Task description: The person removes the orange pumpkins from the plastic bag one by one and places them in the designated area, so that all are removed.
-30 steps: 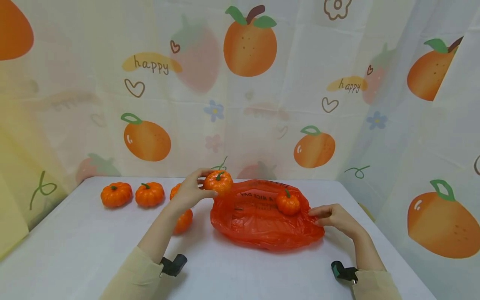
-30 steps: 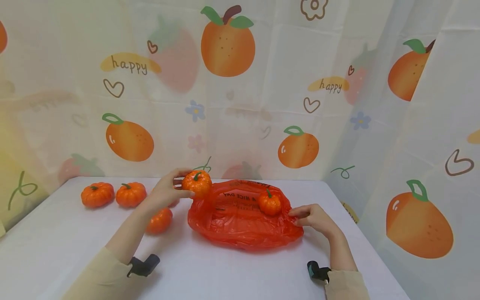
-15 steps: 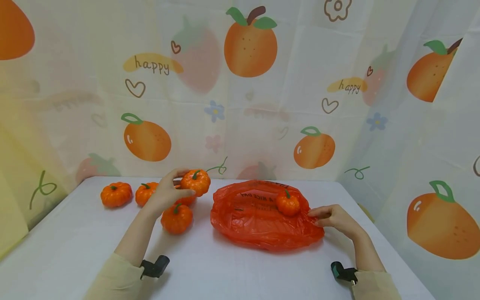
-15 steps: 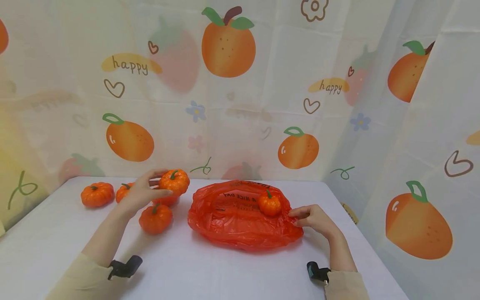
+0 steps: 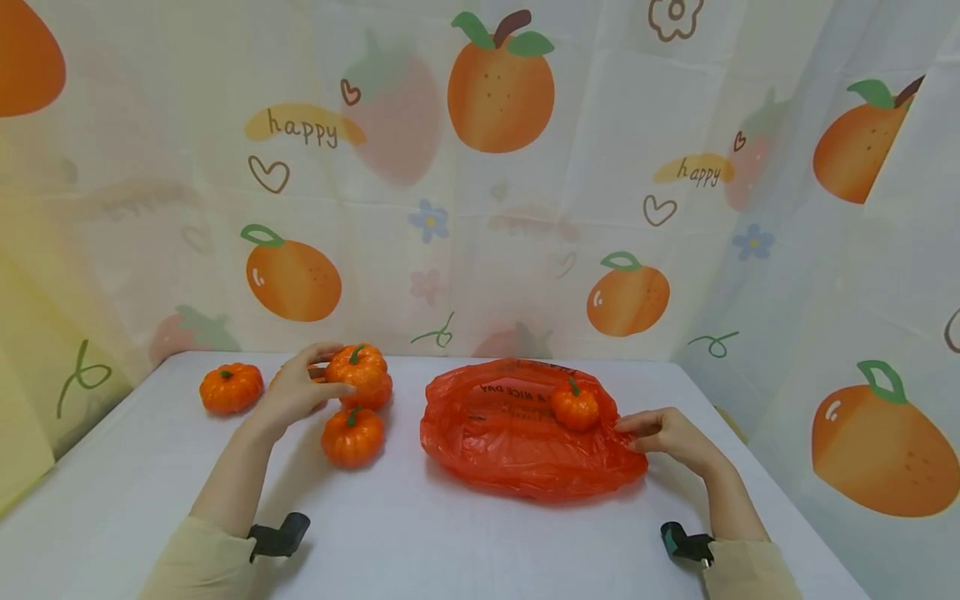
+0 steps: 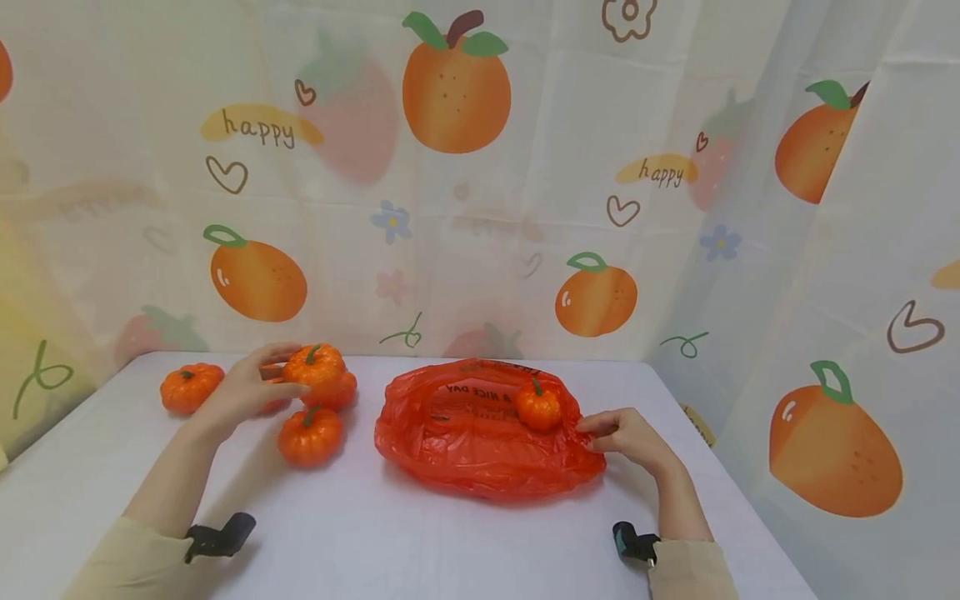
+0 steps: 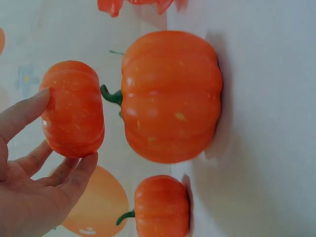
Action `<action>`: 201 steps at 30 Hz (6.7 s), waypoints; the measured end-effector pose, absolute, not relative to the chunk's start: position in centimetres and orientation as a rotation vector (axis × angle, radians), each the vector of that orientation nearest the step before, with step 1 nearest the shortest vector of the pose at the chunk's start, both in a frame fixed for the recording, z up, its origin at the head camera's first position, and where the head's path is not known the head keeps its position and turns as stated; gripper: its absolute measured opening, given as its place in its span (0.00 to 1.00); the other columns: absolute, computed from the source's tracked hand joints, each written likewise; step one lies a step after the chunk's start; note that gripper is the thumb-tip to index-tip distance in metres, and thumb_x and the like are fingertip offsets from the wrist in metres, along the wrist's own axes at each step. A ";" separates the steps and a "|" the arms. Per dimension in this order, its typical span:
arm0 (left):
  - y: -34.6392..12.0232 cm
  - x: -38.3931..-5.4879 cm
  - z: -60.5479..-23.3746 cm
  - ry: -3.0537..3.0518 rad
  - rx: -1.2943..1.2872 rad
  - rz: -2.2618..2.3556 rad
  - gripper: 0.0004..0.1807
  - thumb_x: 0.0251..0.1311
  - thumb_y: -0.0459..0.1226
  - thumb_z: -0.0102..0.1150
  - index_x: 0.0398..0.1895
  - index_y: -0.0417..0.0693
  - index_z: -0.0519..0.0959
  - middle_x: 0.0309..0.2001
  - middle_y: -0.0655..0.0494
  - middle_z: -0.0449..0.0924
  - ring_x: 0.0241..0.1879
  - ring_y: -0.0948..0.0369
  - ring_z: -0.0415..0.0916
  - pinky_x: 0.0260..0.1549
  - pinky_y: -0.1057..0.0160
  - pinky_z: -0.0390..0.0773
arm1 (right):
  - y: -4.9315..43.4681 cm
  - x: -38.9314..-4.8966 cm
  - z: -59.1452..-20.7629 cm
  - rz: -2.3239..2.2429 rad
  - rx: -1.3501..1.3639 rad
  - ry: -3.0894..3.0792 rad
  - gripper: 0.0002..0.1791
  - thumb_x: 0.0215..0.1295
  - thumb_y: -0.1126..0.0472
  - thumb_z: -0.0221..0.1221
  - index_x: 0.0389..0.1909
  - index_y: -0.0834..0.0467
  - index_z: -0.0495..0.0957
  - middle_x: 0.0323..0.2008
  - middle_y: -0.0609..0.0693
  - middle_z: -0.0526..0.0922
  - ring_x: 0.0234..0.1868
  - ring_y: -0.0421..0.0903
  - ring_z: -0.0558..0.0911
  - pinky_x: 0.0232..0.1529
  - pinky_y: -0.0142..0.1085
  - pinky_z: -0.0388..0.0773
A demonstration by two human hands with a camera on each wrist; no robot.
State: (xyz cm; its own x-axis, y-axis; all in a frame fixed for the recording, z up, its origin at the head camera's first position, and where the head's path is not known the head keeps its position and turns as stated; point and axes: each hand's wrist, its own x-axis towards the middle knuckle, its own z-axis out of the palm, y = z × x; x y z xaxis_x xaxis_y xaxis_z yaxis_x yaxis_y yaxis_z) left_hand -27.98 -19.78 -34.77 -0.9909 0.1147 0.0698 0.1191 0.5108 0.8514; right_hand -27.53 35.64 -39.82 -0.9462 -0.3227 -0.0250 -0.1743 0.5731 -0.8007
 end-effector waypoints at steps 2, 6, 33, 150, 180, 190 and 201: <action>-20.4 -27.9 -34.9 -2.733 -0.210 -1.529 0.44 0.59 0.43 0.66 0.76 0.47 0.56 0.75 0.38 0.56 0.71 0.38 0.59 0.50 0.57 0.81 | 35.7 -27.5 -39.9 -1.313 -0.424 2.633 0.21 0.60 0.65 0.60 0.55 0.65 0.80 0.58 0.66 0.80 0.55 0.53 0.81 0.46 0.31 0.83; -21.8 -27.9 -35.2 -2.753 -0.198 -1.485 0.45 0.59 0.46 0.67 0.76 0.45 0.55 0.74 0.36 0.57 0.71 0.38 0.59 0.62 0.44 0.75 | 35.6 -27.6 -39.9 -1.311 -0.426 2.639 0.21 0.60 0.65 0.60 0.55 0.65 0.81 0.58 0.66 0.80 0.55 0.54 0.81 0.46 0.31 0.83; -27.9 -26.6 -36.4 -2.862 -0.289 -1.309 0.41 0.59 0.47 0.66 0.72 0.41 0.62 0.70 0.34 0.65 0.66 0.38 0.65 0.57 0.44 0.74 | 35.5 -27.5 -39.8 -1.304 -0.394 2.647 0.20 0.60 0.65 0.61 0.54 0.65 0.81 0.58 0.66 0.81 0.54 0.52 0.81 0.45 0.31 0.83; -24.7 -26.0 -33.4 -2.815 -0.244 -1.321 0.42 0.60 0.39 0.64 0.74 0.39 0.56 0.72 0.29 0.57 0.69 0.33 0.59 0.61 0.35 0.71 | 35.6 -27.5 -39.7 -1.265 -0.424 2.669 0.20 0.60 0.65 0.60 0.53 0.66 0.81 0.57 0.67 0.81 0.51 0.49 0.82 0.45 0.29 0.82; -12.2 -27.8 -32.1 -2.676 -0.448 -1.587 0.39 0.58 0.36 0.66 0.72 0.46 0.62 0.73 0.40 0.62 0.72 0.39 0.60 0.68 0.40 0.68 | 35.4 -27.4 -39.8 -1.291 -0.410 2.651 0.20 0.60 0.64 0.60 0.54 0.65 0.81 0.57 0.65 0.81 0.52 0.50 0.82 0.46 0.31 0.83; -7.5 -28.1 -33.1 -2.677 -0.527 -1.641 0.35 0.59 0.34 0.65 0.70 0.48 0.65 0.70 0.43 0.65 0.70 0.42 0.64 0.67 0.43 0.71 | 35.5 -27.4 -39.8 -1.314 -0.399 2.646 0.20 0.60 0.64 0.60 0.54 0.64 0.82 0.58 0.64 0.81 0.54 0.52 0.81 0.46 0.30 0.82; -2.6 -28.2 -35.0 -2.694 -0.484 -1.663 0.34 0.58 0.38 0.67 0.68 0.47 0.68 0.69 0.47 0.69 0.69 0.45 0.67 0.65 0.42 0.73 | 35.4 -27.4 -39.9 -1.313 -0.377 2.646 0.20 0.60 0.64 0.60 0.54 0.63 0.82 0.57 0.64 0.82 0.53 0.50 0.82 0.46 0.31 0.82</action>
State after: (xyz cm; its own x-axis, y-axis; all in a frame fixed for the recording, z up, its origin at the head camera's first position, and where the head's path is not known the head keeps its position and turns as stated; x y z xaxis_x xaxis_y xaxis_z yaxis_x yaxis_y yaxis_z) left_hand -28.15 -2.59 -35.01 -0.9526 0.2854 0.1056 0.2224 0.4159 0.8818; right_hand -27.40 35.44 -39.94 -0.9548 -0.2953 -0.0338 -0.1516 0.5817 -0.7991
